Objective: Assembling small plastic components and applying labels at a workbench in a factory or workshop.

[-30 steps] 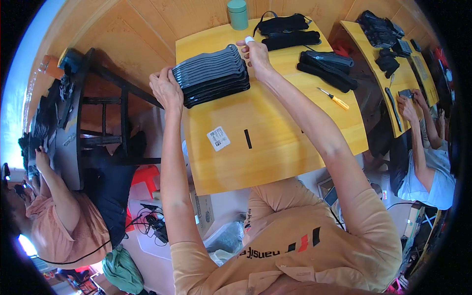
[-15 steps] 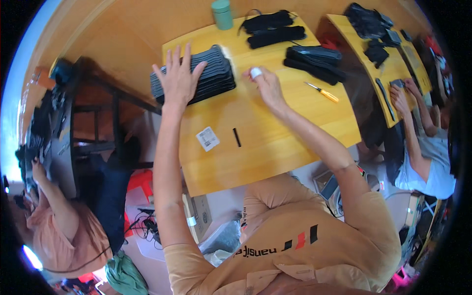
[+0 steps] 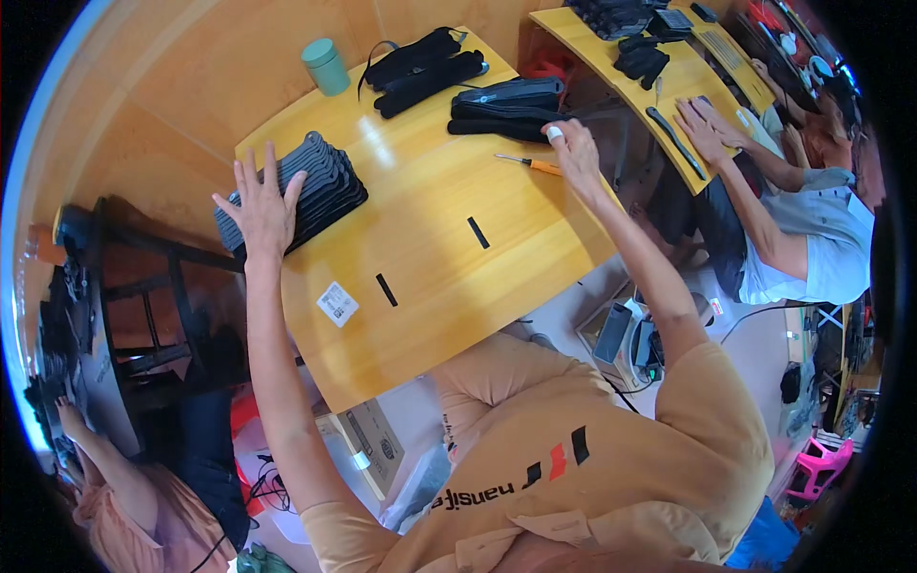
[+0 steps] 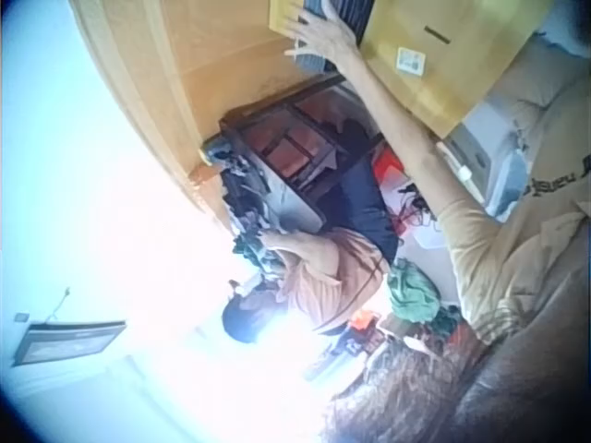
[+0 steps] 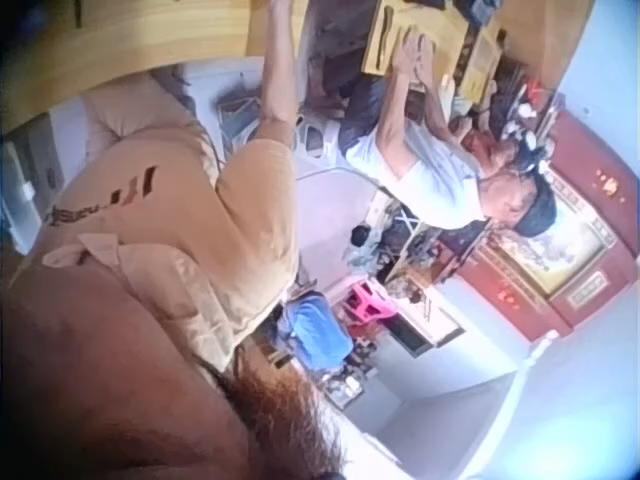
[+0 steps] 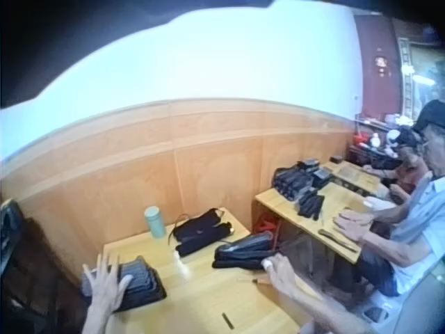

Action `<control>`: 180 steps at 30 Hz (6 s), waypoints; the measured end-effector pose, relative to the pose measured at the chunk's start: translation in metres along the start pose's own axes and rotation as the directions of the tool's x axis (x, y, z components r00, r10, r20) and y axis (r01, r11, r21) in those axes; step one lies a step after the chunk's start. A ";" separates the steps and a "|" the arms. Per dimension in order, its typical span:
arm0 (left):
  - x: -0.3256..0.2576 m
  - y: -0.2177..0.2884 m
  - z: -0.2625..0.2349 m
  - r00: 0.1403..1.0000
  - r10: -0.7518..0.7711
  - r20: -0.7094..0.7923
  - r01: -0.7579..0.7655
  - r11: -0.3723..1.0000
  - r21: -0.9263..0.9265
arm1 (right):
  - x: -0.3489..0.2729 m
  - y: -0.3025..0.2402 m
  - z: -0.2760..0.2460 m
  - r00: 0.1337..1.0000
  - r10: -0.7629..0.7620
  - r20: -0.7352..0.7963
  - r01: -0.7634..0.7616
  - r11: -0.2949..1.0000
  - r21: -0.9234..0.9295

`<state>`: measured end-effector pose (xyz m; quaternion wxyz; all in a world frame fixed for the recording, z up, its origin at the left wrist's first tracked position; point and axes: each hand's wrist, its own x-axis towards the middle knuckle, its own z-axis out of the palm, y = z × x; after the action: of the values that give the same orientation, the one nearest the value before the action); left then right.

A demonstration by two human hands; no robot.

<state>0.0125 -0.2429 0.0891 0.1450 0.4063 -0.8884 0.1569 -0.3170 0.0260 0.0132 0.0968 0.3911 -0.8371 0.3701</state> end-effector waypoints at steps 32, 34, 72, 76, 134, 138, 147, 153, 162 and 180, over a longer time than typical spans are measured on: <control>-0.071 0.246 -0.015 0.745 0.185 0.641 0.660 -0.346 -0.667 | 0.036 -0.004 -0.021 0.880 -0.360 0.311 0.418 0.897 -0.145; -0.053 0.271 -0.009 0.711 0.239 0.661 0.676 -0.491 -0.549 | 0.031 -0.007 -0.025 0.880 -0.364 0.304 0.416 0.901 -0.124; -0.071 0.255 0.006 0.610 0.407 0.680 0.642 -0.756 -0.123 | 0.032 0.028 0.015 0.858 -0.368 0.358 0.424 0.901 -0.091; -0.081 0.225 0.022 0.567 0.454 0.687 0.638 -0.770 -0.018 | 0.032 0.019 0.024 0.778 -0.507 0.371 0.544 0.839 0.004; -0.232 0.143 -0.040 0.644 -0.151 0.750 0.677 -0.344 -0.651 | 0.116 0.049 0.041 0.773 -0.326 0.544 0.419 0.907 -0.052; -0.232 0.142 -0.039 0.661 -0.141 0.737 0.661 -0.355 -0.661 | 0.113 0.050 0.041 0.765 -0.287 0.577 0.371 0.928 -0.029; -0.227 0.143 -0.045 0.642 -0.137 0.754 0.693 -0.316 -0.648 | 0.119 0.040 0.039 0.755 -0.097 0.648 0.317 0.920 -0.232; -0.200 0.147 -0.049 0.840 -0.265 0.473 0.537 0.288 -0.793 | 0.115 0.028 0.033 0.770 -0.192 0.608 0.375 0.908 -0.189; -0.154 0.176 -0.041 0.974 -0.217 0.062 0.224 0.891 -0.394 | 0.138 0.008 0.022 0.669 -0.210 0.713 0.278 0.960 0.023; 0.034 0.289 0.040 0.921 0.387 0.051 -0.215 0.614 -0.760 | 0.115 0.013 0.018 0.575 -0.117 0.810 -0.193 0.942 0.273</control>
<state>-0.2357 -0.1029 0.0200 0.1740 0.1702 -0.9400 -0.2390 -0.4016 -0.0476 0.0455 -0.3749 0.5094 -0.7201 0.2853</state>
